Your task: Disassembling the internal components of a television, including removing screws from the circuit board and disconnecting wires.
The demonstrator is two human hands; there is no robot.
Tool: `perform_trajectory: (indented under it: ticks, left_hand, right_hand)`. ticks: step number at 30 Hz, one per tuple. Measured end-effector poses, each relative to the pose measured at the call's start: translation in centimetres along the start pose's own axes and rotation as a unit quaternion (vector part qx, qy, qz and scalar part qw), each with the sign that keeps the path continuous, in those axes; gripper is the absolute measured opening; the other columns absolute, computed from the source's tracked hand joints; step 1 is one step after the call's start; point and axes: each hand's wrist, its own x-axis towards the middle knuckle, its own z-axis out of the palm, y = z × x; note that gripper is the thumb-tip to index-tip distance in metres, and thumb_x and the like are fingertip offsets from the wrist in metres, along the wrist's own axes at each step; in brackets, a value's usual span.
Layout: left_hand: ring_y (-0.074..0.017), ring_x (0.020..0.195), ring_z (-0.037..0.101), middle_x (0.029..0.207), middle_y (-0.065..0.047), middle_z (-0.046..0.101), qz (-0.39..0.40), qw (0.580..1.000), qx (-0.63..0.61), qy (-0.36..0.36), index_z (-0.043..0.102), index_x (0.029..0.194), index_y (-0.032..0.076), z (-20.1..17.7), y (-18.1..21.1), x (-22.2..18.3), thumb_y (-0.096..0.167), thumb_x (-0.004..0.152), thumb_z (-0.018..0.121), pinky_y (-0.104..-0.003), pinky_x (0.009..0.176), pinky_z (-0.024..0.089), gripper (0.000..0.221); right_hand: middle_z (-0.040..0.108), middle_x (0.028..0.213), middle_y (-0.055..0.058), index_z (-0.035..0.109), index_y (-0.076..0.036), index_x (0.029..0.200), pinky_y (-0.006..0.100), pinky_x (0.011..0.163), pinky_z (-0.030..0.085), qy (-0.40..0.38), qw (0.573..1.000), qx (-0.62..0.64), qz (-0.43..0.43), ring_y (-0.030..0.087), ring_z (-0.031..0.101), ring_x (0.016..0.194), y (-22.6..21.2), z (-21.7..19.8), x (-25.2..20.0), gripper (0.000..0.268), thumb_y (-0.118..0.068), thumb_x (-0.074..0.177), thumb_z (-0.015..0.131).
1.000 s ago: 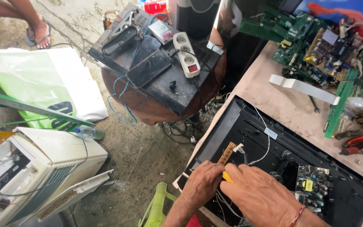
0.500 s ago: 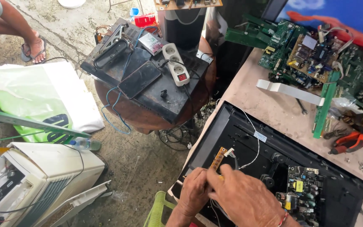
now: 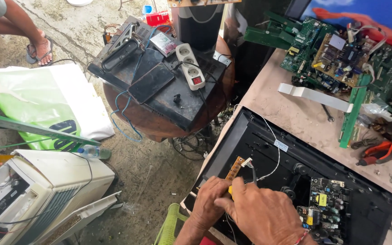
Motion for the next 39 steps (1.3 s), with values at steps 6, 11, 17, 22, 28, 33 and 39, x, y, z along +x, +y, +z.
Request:
perform_trajectory:
  ticks: [6, 11, 17, 22, 28, 33, 39]
  left_hand:
    - [-0.0208, 0.063, 0.049, 0.075, -0.006, 0.06, 0.038, 0.995, -0.004, 0.089, 0.062, 0.083, 0.004, 0.7, -0.1, -0.3, 0.003, 0.093, 0.06, -0.035, 0.061, 0.041, 0.01]
    - [-0.0158, 0.061, 0.052, 0.072, -0.004, 0.063, 0.036, 0.99, 0.064, 0.121, 0.065, 0.082, 0.005, 2.2, -1.6, -0.9, 0.024, 0.108, 0.05, -0.029, 0.053, 0.043, 0.036]
    - [-0.021, 0.067, 0.048, 0.083, -0.005, 0.061, 0.034, 0.999, 0.016, 0.032, 0.063, 0.091, 0.007, 0.0, 0.6, 0.1, 0.003, 0.097, 0.056, -0.033, 0.066, 0.042, 0.01]
    - [-0.0175, 0.064, 0.036, 0.071, -0.001, 0.048, 0.028, 1.0, 0.011, 0.003, 0.05, 0.079, 0.011, 0.7, -1.6, -0.7, 0.0, 0.093, 0.053, -0.033, 0.06, 0.036, 0.018]
    - [-0.0194, 0.063, 0.044, 0.072, -0.006, 0.057, 0.046, 0.996, -0.006, 0.078, 0.058, 0.077, 0.004, 0.4, -0.1, 0.3, 0.006, 0.102, 0.049, -0.033, 0.058, 0.037, 0.026]
    - [-0.0229, 0.075, 0.054, 0.096, -0.008, 0.065, 0.06, 0.998, 0.017, -0.009, 0.062, 0.101, 0.004, -0.5, 0.4, 0.2, 0.009, 0.104, 0.051, -0.036, 0.074, 0.047, 0.013]
    - [-0.018, 0.064, 0.046, 0.073, -0.003, 0.059, 0.038, 0.998, 0.023, 0.051, 0.061, 0.079, 0.007, 0.1, 0.0, 0.6, 0.014, 0.101, 0.052, -0.032, 0.058, 0.04, 0.025]
  right_hand:
    - [0.054, 0.097, 0.01, 0.06, -0.017, 0.09, 0.051, 0.067, 0.049, 0.181, 0.964, -0.033, -0.192, 0.034, 0.054, 0.079, 0.2, 0.5, -0.5, 0.004, -0.014, 0.092, 0.06]
    - [0.069, 0.081, 0.005, 0.047, -0.019, 0.105, 0.058, 0.053, 0.056, 0.015, 0.998, 0.014, 0.057, 0.039, 0.073, 0.067, -0.6, -0.9, -0.1, 0.066, -0.084, 0.102, 0.039]
    - [0.053, 0.102, 0.012, 0.061, -0.019, 0.097, 0.052, 0.068, 0.044, 0.133, 0.969, -0.032, -0.207, 0.037, 0.053, 0.084, 0.7, -0.3, -0.6, 0.01, -0.012, 0.089, 0.06]
    - [0.059, 0.094, 0.011, 0.055, -0.014, 0.111, 0.052, 0.058, 0.054, 0.155, 0.982, 0.035, -0.106, 0.036, 0.065, 0.075, -0.3, -0.1, -0.8, 0.034, -0.043, 0.094, 0.061]
    - [0.06, 0.074, 0.006, 0.06, -0.016, 0.096, 0.043, 0.04, 0.05, 0.242, 0.965, -0.061, -0.075, 0.028, 0.064, 0.057, -0.7, 1.5, -0.4, 0.024, -0.04, 0.094, 0.061]
    - [0.055, 0.096, 0.011, 0.063, -0.01, 0.093, 0.048, 0.062, 0.047, 0.186, 0.965, 0.01, -0.184, 0.033, 0.055, 0.082, -0.1, 0.9, -0.7, 0.004, -0.012, 0.09, 0.061]
    - [0.058, 0.093, 0.008, 0.055, -0.01, 0.121, 0.048, 0.043, 0.058, 0.211, 0.976, 0.039, -0.045, 0.029, 0.068, 0.065, -0.6, 2.2, -0.3, 0.058, -0.065, 0.102, 0.062]
